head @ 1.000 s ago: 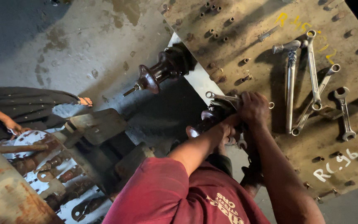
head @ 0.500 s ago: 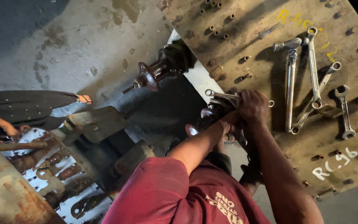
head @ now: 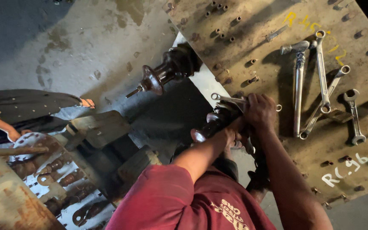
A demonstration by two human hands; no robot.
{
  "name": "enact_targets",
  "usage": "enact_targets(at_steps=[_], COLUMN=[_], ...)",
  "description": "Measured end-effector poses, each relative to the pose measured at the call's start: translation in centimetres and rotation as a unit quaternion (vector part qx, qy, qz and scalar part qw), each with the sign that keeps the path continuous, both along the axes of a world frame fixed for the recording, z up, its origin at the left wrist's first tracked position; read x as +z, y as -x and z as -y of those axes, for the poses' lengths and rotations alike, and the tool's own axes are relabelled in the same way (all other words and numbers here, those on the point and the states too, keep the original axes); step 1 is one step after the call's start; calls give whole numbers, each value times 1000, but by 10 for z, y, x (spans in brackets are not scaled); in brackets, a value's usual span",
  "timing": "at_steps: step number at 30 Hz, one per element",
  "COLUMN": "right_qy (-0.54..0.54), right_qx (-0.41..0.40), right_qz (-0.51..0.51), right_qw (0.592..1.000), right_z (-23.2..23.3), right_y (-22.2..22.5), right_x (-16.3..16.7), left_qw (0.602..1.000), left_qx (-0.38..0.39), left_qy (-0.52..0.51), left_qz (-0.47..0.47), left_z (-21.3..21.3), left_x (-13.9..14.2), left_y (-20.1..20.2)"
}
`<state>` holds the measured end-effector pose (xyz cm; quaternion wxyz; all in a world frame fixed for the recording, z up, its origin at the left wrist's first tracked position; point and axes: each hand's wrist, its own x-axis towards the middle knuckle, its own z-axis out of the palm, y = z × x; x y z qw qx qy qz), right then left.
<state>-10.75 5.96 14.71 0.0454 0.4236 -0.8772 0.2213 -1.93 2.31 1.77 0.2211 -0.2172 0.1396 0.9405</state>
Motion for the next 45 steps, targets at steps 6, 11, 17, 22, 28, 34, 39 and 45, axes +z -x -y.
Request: enact_targets(at_steps=[6,11,17,22,28,34,39,45], right_qy=[-20,-32,-5,-21,-35,-43,-51,-41], right_qx=[-1,-6,-5,7,-4,-17,-16,-1], right_qz=[0,8,14,-4,8,46,35,20], right_qw=[1000,999,1000,1000,999,998,998,999], right_z=[0,1,-1,1,-2,-11,-13,-19], right_y=[1,1,1,2,2,6,9,10], right_x=[0,-2,-1,0,1,0,-13,-30], left_qw=[1000,1000,1000,1000,999,999,998,997], left_qx=[0,0,1,7,13,5,-7,-15], left_qy=[0,2,8,16,30,38,52,69], left_qz=[1,2,1,1,8,24,29,42], left_z=[-3,-3,0,7,10,-2,-2,-3], left_x=[-2,-1,3,7,3,-8,-12,-15], left_y=[1,1,5,7,1,0,-2,-9])
